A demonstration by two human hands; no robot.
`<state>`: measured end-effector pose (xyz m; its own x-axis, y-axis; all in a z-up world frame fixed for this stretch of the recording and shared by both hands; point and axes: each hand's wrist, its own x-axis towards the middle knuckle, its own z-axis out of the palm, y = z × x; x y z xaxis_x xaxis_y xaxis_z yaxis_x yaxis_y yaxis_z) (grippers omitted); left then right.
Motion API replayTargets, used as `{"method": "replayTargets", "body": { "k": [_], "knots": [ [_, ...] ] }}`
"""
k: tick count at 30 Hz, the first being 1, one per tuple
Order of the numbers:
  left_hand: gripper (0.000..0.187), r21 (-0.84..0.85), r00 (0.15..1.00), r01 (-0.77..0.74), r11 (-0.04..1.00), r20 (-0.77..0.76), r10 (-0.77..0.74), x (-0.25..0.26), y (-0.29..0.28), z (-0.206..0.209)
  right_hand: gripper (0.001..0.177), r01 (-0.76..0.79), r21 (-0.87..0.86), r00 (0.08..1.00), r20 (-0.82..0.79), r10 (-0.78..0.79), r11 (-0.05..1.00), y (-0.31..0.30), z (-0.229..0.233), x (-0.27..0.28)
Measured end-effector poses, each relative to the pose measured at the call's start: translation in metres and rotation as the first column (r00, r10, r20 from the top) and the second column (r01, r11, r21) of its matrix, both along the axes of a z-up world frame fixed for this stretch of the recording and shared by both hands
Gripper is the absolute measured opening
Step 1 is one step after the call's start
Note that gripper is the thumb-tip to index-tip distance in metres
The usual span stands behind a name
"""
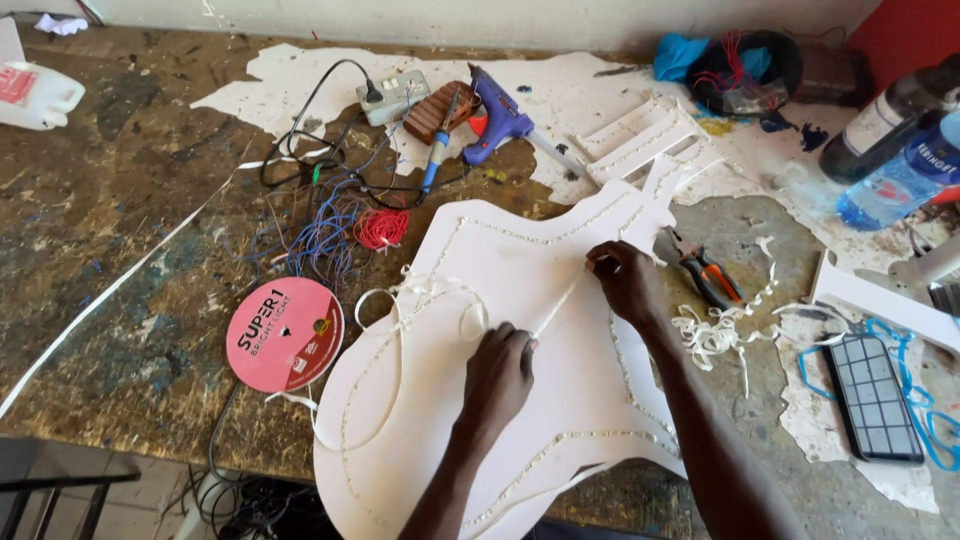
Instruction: The person places and presses a strip of LED lights onto a white board shaped like a guitar. They use pliers to cut the strip and continue arranging it along the board's contours.
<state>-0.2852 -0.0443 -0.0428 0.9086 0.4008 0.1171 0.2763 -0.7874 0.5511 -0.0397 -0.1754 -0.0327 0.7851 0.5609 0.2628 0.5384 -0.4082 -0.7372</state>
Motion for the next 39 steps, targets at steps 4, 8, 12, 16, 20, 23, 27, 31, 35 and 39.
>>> {"method": "replayTargets", "body": {
  "k": [4, 8, 12, 16, 20, 23, 27, 31, 35, 39],
  "knots": [
    [0.029, -0.028, 0.999, -0.002, 1.0, 0.043, 0.003, 0.0, -0.005, 0.01, 0.014, 0.049, -0.003, 0.999, -0.002, -0.049, 0.999, 0.009, -0.025, 0.013],
    [0.035, -0.107, 0.989, -0.024, 0.994, 0.14, 0.039, -0.002, -0.002, 0.021, 0.029, 0.134, 0.041, 0.99, 0.048, -0.136, 0.99, 0.015, -0.021, -0.002],
    [0.037, -0.061, 0.966, -0.05, 0.997, 0.252, 0.064, 0.001, -0.002, -0.014, 0.026, 0.213, -0.075, 0.969, 0.145, -0.2, 0.974, 0.019, -0.038, 0.006],
    [0.033, -0.099, 0.96, -0.077, 0.992, 0.262, 0.1, 0.002, 0.0, -0.012, 0.027, 0.211, -0.105, 0.973, 0.115, -0.199, 0.972, 0.019, -0.041, 0.007],
    [0.032, -0.069, 0.957, -0.075, 0.995, 0.276, 0.091, 0.001, -0.002, -0.011, 0.026, 0.194, -0.073, 0.967, 0.182, -0.178, 0.978, 0.018, -0.046, 0.007],
    [0.032, -0.068, 0.955, -0.078, 0.995, 0.282, 0.094, 0.002, -0.001, -0.01, 0.026, 0.194, -0.062, 0.964, 0.195, -0.179, 0.979, 0.019, -0.043, 0.006],
    [0.031, -0.067, 0.954, -0.077, 0.995, 0.284, 0.093, 0.002, -0.001, -0.011, 0.029, 0.195, -0.056, 0.962, 0.206, -0.18, 0.979, 0.02, -0.04, 0.003],
    [0.031, -0.076, 0.958, -0.073, 0.994, 0.271, 0.091, 0.001, 0.0, -0.009, 0.034, 0.195, -0.066, 0.968, 0.175, -0.181, 0.979, 0.02, -0.035, 0.0],
    [0.03, -0.095, 0.964, -0.07, 0.993, 0.251, 0.092, 0.0, 0.0, -0.008, 0.029, 0.195, -0.057, 0.964, 0.196, -0.18, 0.979, 0.02, -0.035, -0.001],
    [0.03, -0.099, 0.965, -0.058, 0.993, 0.25, 0.081, -0.001, 0.001, -0.008, 0.035, 0.189, -0.031, 0.968, 0.171, -0.181, 0.981, 0.02, -0.036, -0.001]
  ]
}}
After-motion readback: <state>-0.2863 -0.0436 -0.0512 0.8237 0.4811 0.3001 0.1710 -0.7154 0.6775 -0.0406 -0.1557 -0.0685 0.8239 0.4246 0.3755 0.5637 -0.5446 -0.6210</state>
